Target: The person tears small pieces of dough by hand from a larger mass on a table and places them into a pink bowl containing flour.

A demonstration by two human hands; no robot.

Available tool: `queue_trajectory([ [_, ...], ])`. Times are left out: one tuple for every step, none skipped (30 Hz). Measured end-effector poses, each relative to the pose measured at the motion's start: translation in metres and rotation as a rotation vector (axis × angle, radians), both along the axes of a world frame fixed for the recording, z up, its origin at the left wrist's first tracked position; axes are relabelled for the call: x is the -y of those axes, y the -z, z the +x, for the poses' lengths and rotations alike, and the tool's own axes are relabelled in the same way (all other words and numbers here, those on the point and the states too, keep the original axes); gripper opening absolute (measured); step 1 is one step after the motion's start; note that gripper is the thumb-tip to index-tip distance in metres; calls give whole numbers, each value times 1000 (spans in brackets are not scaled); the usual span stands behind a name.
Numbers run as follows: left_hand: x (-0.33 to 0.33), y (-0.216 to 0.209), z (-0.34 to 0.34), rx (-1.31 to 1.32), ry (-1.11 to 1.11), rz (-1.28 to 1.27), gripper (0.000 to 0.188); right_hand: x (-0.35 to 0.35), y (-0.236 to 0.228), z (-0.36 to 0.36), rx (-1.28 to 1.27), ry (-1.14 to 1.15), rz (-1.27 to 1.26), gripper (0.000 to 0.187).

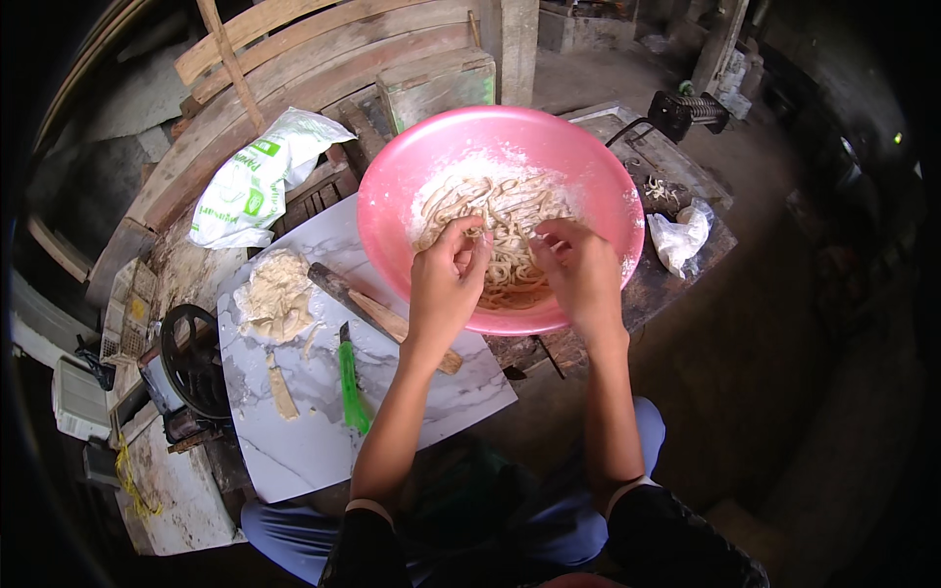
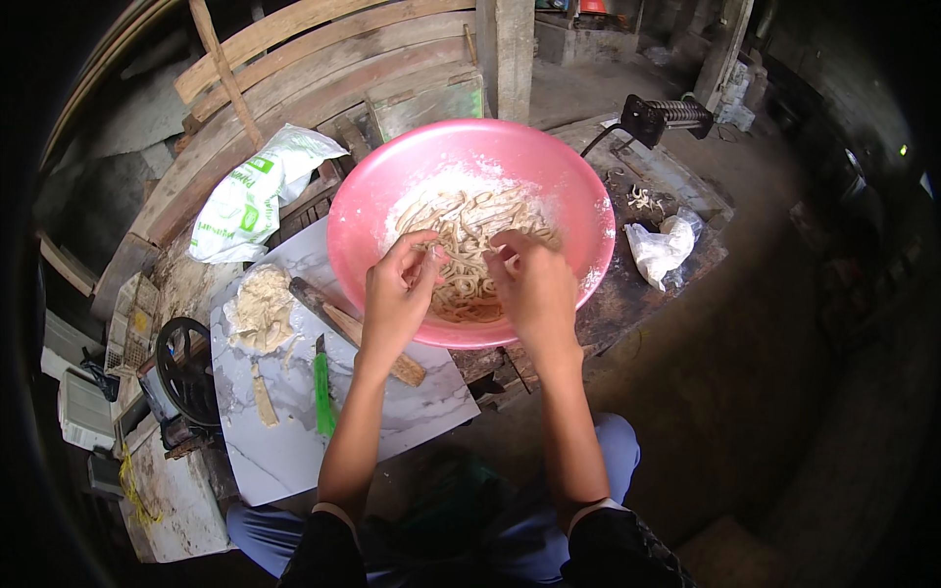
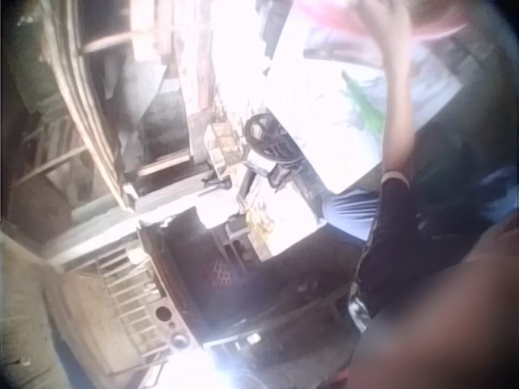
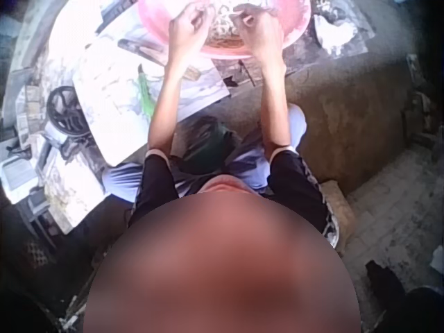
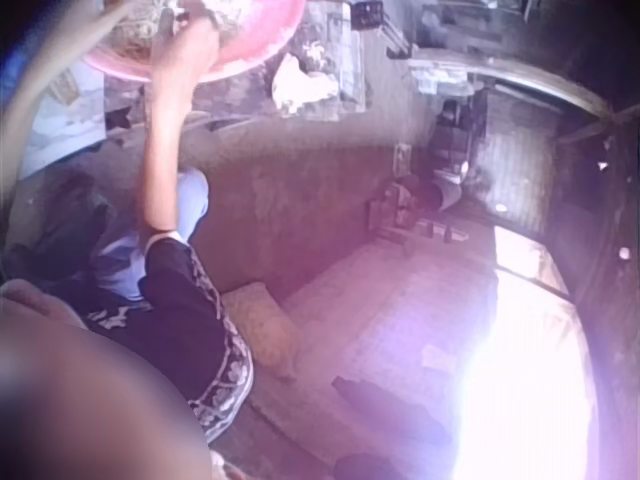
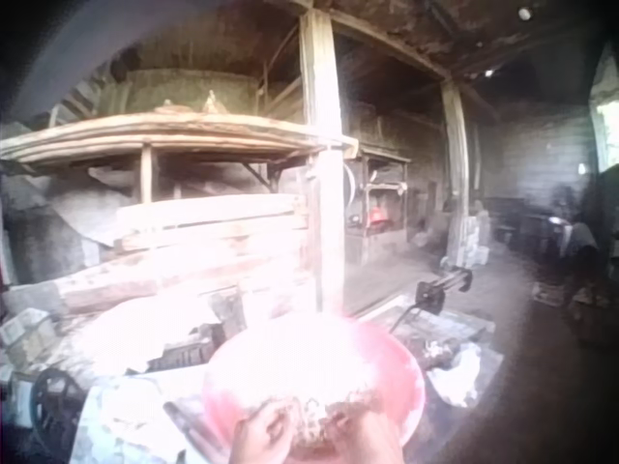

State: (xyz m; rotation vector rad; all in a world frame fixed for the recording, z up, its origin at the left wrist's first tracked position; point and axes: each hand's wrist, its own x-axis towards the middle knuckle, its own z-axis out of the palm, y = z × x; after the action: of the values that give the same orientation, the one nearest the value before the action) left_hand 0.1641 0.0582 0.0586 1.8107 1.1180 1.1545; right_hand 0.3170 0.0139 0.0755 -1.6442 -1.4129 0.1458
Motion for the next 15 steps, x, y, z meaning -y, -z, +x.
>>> queue_trajectory([
  [0,0,1,-2,23,-20,26,1,0,-5,-10,-71,-35,16],
  [1,1,2,-1,28,-22,26,1,1,-9,-21,-143,-70,17],
  [3,0,2,-7,29,15,27,-1,5,-13,7,-189,-83,18],
  [5,-1,2,-13,29,52,29,-1,6,-16,4,-189,-81,18],
  [7,-2,2,-15,29,52,29,-1,5,-18,4,-214,-83,19],
  [11,-4,1,-61,0,95,33,-1,5,-21,3,-241,-82,19],
  [13,-5,0,-106,-29,138,37,-1,4,-21,-2,-243,-77,19],
  [15,-6,-1,-111,-31,141,37,-1,2,-22,4,-241,-81,19],
  [16,-6,-2,-89,-31,173,40,0,1,-22,14,-235,-89,19],
  [17,-6,-3,-67,-32,206,43,0,0,-21,14,-235,-88,19],
  [19,-8,-5,-68,-35,207,43,-1,-1,-21,5,-237,-83,19],
  [22,-12,-7,-76,-40,147,42,-1,-2,-21,-7,-243,-80,19],
  [25,-15,-10,-83,-47,87,40,0,-4,-23,-9,-252,-80,19],
  [27,-16,-13,-86,-58,87,40,1,-8,-24,-25,-269,-56,18],
  [28,-15,-18,-63,-55,172,37,1,-9,-28,-45,-294,-38,18],
])
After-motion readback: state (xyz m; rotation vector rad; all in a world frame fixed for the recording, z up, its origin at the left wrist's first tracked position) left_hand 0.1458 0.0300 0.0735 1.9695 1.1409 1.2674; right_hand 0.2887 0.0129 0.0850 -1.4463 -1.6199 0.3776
